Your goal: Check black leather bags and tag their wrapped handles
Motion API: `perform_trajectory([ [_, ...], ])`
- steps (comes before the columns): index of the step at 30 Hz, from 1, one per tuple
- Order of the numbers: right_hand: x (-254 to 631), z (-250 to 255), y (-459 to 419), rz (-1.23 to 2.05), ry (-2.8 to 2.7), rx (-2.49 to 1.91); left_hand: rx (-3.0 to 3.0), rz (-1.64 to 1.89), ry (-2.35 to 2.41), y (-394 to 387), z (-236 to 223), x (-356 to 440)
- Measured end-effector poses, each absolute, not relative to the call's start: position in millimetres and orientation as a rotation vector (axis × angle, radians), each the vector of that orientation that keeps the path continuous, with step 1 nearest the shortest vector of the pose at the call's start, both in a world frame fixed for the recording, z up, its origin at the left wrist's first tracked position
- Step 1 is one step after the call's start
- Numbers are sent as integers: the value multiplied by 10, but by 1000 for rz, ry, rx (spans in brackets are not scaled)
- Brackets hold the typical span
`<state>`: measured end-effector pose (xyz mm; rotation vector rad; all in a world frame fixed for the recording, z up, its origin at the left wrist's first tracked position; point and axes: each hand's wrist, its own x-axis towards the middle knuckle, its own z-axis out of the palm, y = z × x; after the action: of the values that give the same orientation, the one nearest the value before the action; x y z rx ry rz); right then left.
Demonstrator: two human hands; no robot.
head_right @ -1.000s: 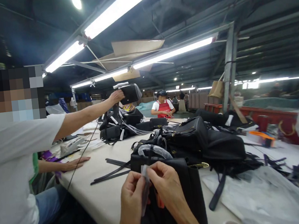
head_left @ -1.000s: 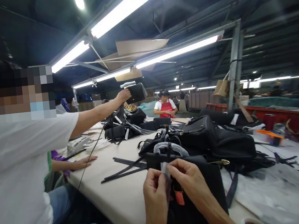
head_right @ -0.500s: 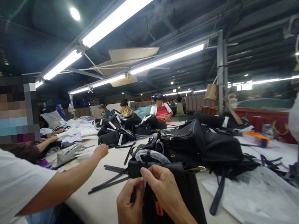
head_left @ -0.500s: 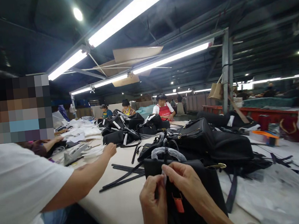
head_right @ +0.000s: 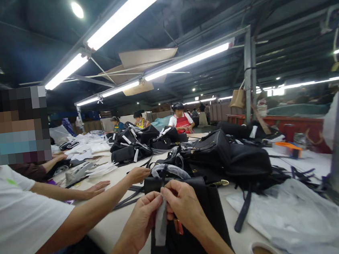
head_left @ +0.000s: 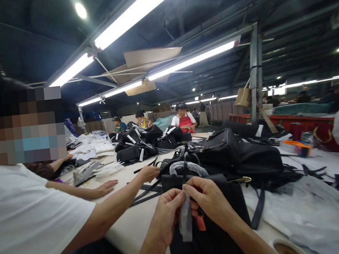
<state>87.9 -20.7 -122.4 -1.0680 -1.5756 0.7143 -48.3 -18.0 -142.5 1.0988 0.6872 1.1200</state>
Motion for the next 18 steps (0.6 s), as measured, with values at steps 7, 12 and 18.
perform_trajectory([
  [7, 993, -1181, -263, 1063, -1623, -901, 1084, 1170, 713, -196, -1391, -447],
  [12, 1012, -1180, -281, 1095, -1591, -886, 1101, 1171, 764, -193, -1405, -452],
  [18, 952, -1212, -215, 1043, -1510, -922, 1142, 1132, 758, -160, -1396, -523],
])
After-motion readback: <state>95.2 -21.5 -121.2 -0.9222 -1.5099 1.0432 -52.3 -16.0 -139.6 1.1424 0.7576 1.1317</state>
